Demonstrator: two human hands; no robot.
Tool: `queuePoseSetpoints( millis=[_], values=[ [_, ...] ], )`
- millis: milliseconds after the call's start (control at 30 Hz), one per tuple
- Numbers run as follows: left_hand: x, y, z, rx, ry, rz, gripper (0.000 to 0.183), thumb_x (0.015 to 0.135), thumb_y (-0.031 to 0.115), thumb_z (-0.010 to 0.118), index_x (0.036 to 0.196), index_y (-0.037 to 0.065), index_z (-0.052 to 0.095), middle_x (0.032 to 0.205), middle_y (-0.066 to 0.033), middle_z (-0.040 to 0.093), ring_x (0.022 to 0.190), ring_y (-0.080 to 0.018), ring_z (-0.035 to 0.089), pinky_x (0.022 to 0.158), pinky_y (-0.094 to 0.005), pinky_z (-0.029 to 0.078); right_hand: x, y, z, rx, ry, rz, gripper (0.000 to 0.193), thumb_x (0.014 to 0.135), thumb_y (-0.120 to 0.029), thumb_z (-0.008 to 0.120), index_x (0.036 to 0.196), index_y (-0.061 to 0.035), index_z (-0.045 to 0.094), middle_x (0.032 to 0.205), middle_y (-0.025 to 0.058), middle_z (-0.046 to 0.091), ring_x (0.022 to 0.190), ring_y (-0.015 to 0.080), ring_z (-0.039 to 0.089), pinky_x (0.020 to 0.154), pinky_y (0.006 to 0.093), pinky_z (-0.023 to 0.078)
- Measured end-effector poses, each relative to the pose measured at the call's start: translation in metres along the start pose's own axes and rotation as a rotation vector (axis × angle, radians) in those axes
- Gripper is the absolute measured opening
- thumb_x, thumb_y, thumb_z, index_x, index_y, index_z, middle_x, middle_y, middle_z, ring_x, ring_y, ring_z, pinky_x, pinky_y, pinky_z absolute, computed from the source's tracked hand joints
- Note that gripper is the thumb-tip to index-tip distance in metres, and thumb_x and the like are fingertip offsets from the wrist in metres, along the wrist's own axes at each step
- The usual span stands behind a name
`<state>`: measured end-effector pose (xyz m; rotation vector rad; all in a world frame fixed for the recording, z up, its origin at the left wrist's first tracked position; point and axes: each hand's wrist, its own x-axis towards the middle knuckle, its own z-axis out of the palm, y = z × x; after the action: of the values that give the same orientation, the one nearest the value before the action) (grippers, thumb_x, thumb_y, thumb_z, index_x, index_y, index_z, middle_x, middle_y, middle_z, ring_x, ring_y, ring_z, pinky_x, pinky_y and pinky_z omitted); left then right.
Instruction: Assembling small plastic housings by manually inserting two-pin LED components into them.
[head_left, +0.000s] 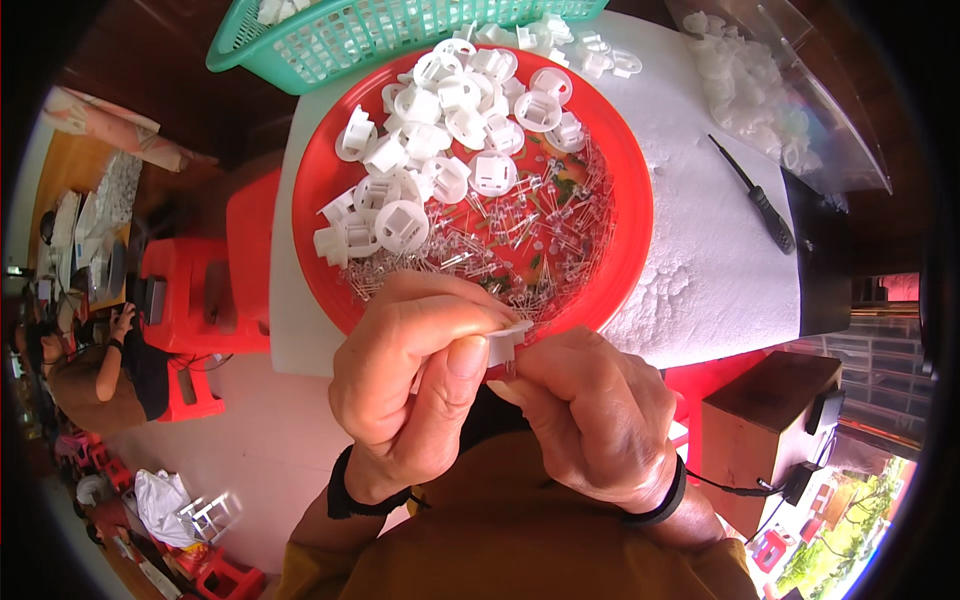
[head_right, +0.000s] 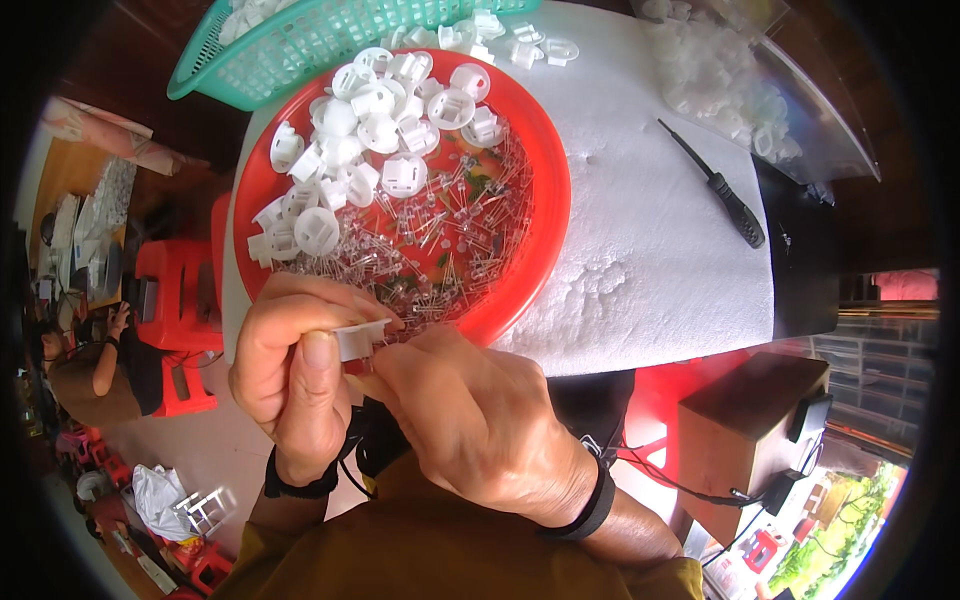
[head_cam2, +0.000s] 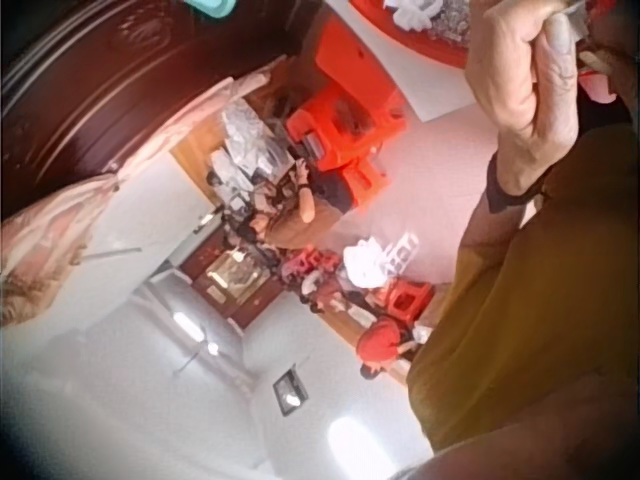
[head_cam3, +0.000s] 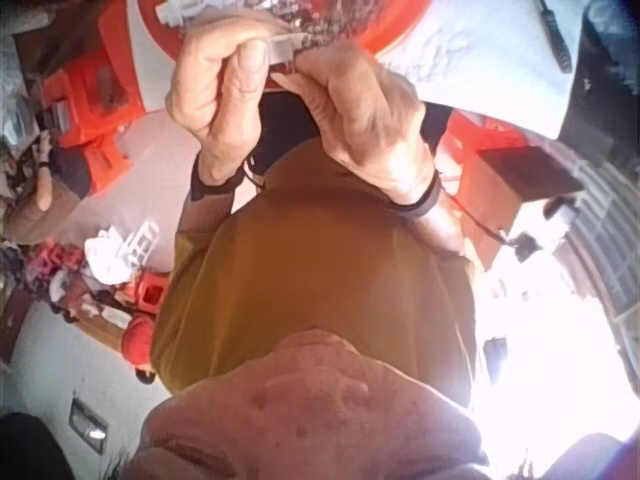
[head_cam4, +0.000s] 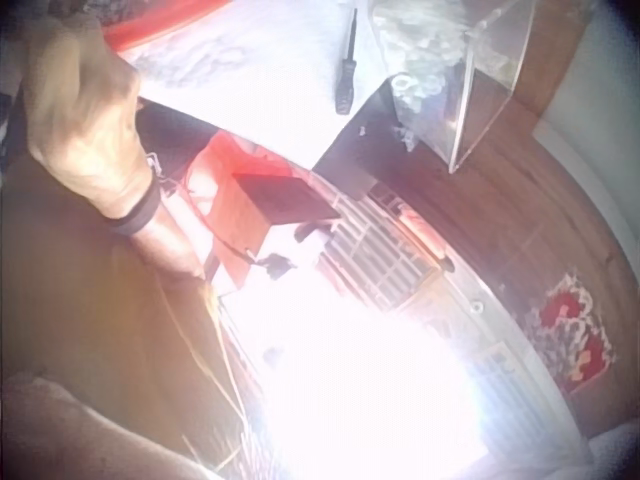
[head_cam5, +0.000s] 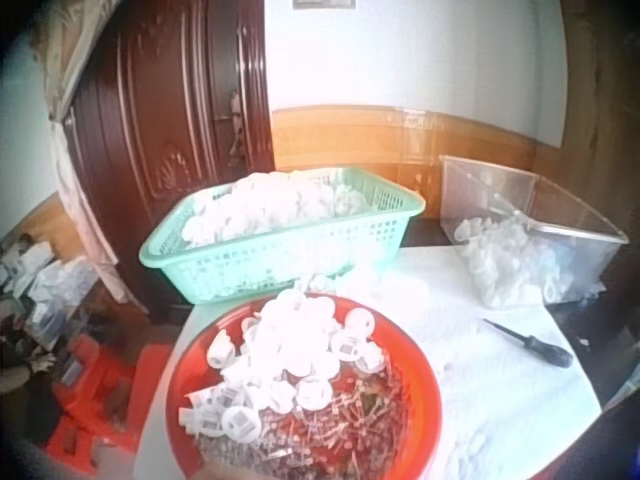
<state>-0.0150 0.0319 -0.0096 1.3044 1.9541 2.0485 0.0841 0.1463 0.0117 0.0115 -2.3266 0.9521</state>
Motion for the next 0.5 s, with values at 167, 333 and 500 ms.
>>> queuePoseSetpoints(
  millis=[167,333,500],
  values=[
    [0.0002,-0.0020,-0.0014,-0.050,0.009,0.008,0.014,0.093,0.008,0.051,0.094,-0.005,0.056,0.087,-0.0181,0.062,0.071,-0.0167,0.056,0.064,-0.0267,0.045,0.0016,0.0003,-0.0001,0.007,0.008,-0.015,0.025,0.075,0.003,0.074,0.092,0.0002,0.055,0.071,0.0119,0.061,0.057,0.0254,0.062,0.048,0.0322,0.048],
    [-0.0014,-0.0047,-0.0008,-0.117,0.028,0.033,0.010,0.089,-0.001,0.054,0.097,-0.006,0.058,0.088,-0.0183,0.064,0.070,-0.0171,0.057,0.062,-0.0263,0.045,0.0022,-0.0024,-0.0003,0.008,0.003,-0.001,0.025,0.075,0.002,0.074,0.091,0.0000,0.055,0.071,0.0119,0.061,0.057,0.0255,0.062,0.048,0.0324,0.048],
    [-0.0017,-0.0055,-0.0008,-0.097,0.029,0.055,0.009,0.089,0.000,0.054,0.095,-0.006,0.058,0.086,-0.0183,0.064,0.070,-0.0187,0.057,0.063,-0.0277,0.047,0.0028,-0.0032,0.0004,-0.010,0.001,-0.015,0.026,0.074,0.001,0.075,0.091,-0.0005,0.055,0.072,0.0120,0.062,0.057,0.0265,0.062,0.048,0.0324,0.047]
  ],
)
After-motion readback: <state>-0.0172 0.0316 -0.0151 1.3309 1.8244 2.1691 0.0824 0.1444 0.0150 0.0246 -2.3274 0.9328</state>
